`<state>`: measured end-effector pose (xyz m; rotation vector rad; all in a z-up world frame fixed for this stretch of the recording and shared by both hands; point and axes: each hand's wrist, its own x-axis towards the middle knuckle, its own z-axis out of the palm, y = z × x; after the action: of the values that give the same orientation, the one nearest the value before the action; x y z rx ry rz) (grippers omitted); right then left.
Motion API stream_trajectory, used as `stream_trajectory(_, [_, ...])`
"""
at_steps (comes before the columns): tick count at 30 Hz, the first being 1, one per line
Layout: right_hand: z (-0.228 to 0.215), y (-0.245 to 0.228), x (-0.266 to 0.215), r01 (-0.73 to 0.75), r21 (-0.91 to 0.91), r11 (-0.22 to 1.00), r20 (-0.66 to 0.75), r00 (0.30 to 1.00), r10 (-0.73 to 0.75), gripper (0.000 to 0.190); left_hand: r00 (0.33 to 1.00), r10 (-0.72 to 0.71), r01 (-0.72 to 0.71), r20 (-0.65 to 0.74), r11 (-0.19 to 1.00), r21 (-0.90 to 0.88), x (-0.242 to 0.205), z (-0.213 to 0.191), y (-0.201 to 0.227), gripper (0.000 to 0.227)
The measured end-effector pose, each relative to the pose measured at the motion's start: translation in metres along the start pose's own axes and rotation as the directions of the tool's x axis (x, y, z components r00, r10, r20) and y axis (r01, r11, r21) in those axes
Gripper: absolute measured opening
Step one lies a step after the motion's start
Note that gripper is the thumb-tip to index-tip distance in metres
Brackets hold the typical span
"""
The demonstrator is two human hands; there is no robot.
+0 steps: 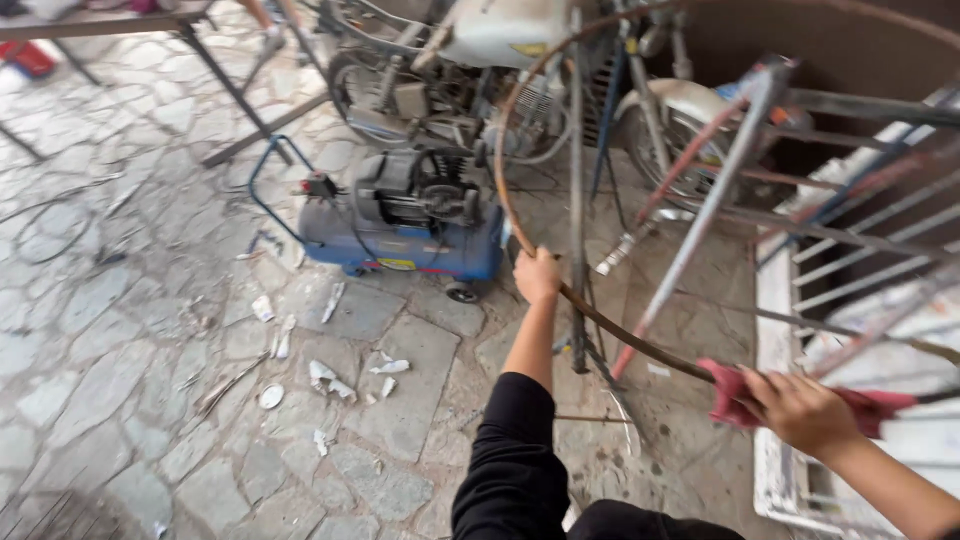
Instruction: Sanding a circular metal ring with sandpaper and wiping it clean with a cloth in a workshop environment.
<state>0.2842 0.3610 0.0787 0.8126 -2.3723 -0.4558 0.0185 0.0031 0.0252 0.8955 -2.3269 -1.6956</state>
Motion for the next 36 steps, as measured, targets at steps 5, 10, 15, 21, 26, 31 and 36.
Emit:
stream_trajectory(5, [0.009,-0.049,0.055,-0.078,0.023,0.997,-0.082,0.993,0.080,0.045,1.000,0.031,-0.031,-0.004,0.999,-0.039,-0.014,-0.010,0.006,0.042])
stream_trajectory(10, [0.011,-0.107,0.154,-0.193,0.142,0.971,0.187,0.968,0.165,0.029,0.998,0.051,-0.052,-0.026,0.998,-0.045,-0.024,-0.020,0.010,0.040])
stream_trajectory(15, [0.025,-0.121,0.188,-0.293,0.285,0.912,0.217,0.947,0.237,0.020,0.996,0.083,-0.080,0.018,0.989,-0.125,0.058,-0.008,-0.039,0.036])
stream_trajectory(21, [-0.090,-0.057,0.108,-0.412,0.373,0.831,0.303,0.901,0.311,0.038,0.988,0.090,-0.046,0.122,0.945,-0.323,0.001,-0.022,-0.010,0.030])
stream_trajectory(26, [-0.039,0.044,-0.045,-0.636,0.200,0.745,0.504,0.719,0.479,0.041,0.988,0.092,-0.052,0.128,0.957,-0.285,-0.006,-0.019,0.001,0.027])
stream_trajectory(31, [-0.135,0.044,0.056,-0.854,-0.195,0.483,0.909,0.028,0.417,0.089,0.995,0.069,-0.052,0.066,0.972,-0.230,-0.002,-0.026,-0.008,0.023])
stream_trajectory(36, [-0.132,-0.013,0.182,-0.831,0.305,0.466,0.950,0.300,-0.085,0.079,0.997,0.055,-0.041,0.061,0.977,-0.208,-0.003,-0.034,-0.005,0.020])
